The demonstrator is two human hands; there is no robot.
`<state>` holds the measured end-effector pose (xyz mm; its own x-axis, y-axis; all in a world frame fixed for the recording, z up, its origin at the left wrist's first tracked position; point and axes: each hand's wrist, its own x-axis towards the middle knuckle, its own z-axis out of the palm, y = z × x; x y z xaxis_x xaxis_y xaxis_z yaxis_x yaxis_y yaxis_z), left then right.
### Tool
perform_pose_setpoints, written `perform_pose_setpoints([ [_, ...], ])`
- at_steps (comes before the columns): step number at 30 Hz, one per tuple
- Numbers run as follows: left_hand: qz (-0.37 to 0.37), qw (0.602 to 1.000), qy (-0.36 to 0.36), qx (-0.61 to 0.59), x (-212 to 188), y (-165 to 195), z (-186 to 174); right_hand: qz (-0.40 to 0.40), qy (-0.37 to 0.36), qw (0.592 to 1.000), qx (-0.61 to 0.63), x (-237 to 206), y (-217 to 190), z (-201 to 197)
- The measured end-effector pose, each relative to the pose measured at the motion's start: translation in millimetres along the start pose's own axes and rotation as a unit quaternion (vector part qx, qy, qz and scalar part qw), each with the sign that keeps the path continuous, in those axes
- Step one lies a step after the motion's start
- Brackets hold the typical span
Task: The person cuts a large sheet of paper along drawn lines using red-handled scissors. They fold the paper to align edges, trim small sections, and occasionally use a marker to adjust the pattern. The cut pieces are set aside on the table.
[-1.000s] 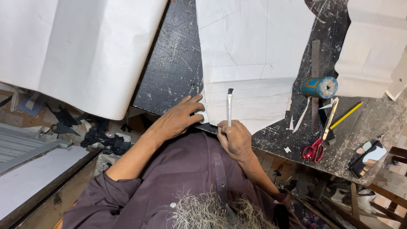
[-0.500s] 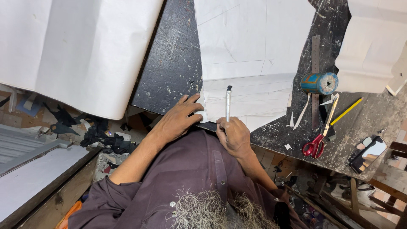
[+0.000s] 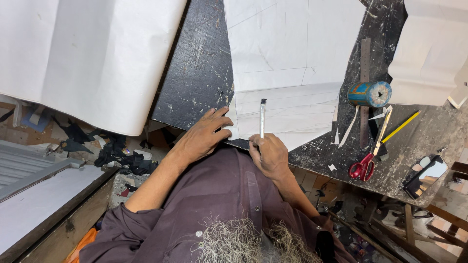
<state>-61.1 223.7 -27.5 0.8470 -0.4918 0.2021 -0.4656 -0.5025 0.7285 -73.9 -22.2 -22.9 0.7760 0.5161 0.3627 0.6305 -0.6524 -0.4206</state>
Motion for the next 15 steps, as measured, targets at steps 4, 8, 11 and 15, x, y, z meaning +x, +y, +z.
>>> perform_pose_setpoints([
  [4, -0.006, 1.000, 0.006, -0.027, -0.2, 0.1, -0.7, 0.020, -0.010, 1.000, 0.006, -1.3, 0.5, 0.3],
  [8, 0.015, 0.996, 0.070, 0.053, 5.6, 1.0, 3.6, 0.008, -0.005, 1.000, 0.006, -0.2, 0.8, -0.1],
  [11, 0.015, 0.985, -0.006, 0.174, 13.7, 3.0, 11.6, 0.000, -0.006, 1.000, 0.003, 0.9, -0.1, -2.6],
  [15, -0.021, 0.981, -0.030, 0.193, 18.4, 5.8, 17.7, 0.016, -0.026, 0.999, 0.010, -0.7, 0.4, -6.1],
])
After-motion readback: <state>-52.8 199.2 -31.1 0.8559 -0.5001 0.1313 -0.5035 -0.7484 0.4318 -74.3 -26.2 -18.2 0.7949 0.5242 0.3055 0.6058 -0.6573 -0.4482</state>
